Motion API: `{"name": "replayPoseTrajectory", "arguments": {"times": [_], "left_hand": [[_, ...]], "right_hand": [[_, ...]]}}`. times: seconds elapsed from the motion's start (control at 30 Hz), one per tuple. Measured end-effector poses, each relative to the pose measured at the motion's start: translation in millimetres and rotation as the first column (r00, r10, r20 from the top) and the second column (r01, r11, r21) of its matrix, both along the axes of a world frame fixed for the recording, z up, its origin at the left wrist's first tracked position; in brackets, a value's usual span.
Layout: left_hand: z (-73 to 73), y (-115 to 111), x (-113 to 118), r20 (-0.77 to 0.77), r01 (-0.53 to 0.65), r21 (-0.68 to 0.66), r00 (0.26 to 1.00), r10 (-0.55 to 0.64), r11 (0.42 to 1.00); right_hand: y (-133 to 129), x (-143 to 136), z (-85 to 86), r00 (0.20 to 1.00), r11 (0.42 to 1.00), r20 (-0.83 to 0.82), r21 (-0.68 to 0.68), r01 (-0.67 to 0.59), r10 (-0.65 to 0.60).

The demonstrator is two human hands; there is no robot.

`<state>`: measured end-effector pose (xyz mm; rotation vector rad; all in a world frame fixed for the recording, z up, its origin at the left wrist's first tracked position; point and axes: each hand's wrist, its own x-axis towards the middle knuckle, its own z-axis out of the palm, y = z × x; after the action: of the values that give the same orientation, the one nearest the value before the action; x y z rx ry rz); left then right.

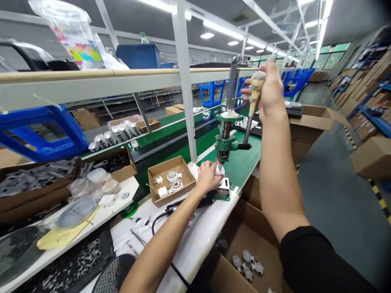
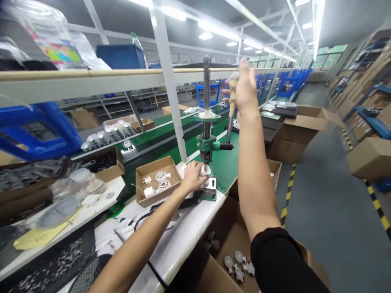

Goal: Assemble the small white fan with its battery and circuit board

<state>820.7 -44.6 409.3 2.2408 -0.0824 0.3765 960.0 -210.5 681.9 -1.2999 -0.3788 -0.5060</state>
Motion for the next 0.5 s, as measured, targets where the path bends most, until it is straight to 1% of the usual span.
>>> {"name": "replayPoseTrajectory", "arguments": {"times": [0.03,0.07,0.1,0.2,0.3,0.4,0.5], "left_hand": [[-3.5,-1.6,2.0,0.002,0.015,-0.019,1.000,-0.015,1.000],[-7.9,-3.2,2.9,0.000,0.032,-0.046,0.999,-0.032,0.998],[-13.1,-5.0,3.2,-0.003,0.049,-0.077,0.999,-0.049,0.996],[-30.4,-11.2,1.1,-0.011,0.104,-0.171,0.994,-0.107,0.980],[-43.0,-15.6,-1.2,-0.008,0.134,-0.233,0.990,-0.140,0.963],[-47.3,-15.8,-0.6,-0.015,0.135,-0.254,0.990,-0.143,0.958],[-47.5,-13.8,0.8,-0.040,0.130,-0.242,0.989,-0.143,0.962]], "right_hand": [[5.7,4.5,9.8,0.997,0.999,-0.058,0.016,-0.049,0.050],[10.6,6.3,15.2,0.991,0.996,-0.107,0.028,-0.082,0.085],[14.5,6.2,16.9,0.984,0.994,-0.144,0.047,-0.098,0.104],[19.4,0.7,10.5,0.984,0.989,-0.143,0.119,-0.089,0.106],[18.3,-3.5,2.2,0.995,0.988,-0.061,0.139,-0.068,0.077],[17.1,-4.5,0.1,0.997,0.993,-0.034,0.095,-0.067,0.070],[17.4,-8.3,3.8,0.998,0.996,-0.023,0.070,-0.061,0.063]]}}
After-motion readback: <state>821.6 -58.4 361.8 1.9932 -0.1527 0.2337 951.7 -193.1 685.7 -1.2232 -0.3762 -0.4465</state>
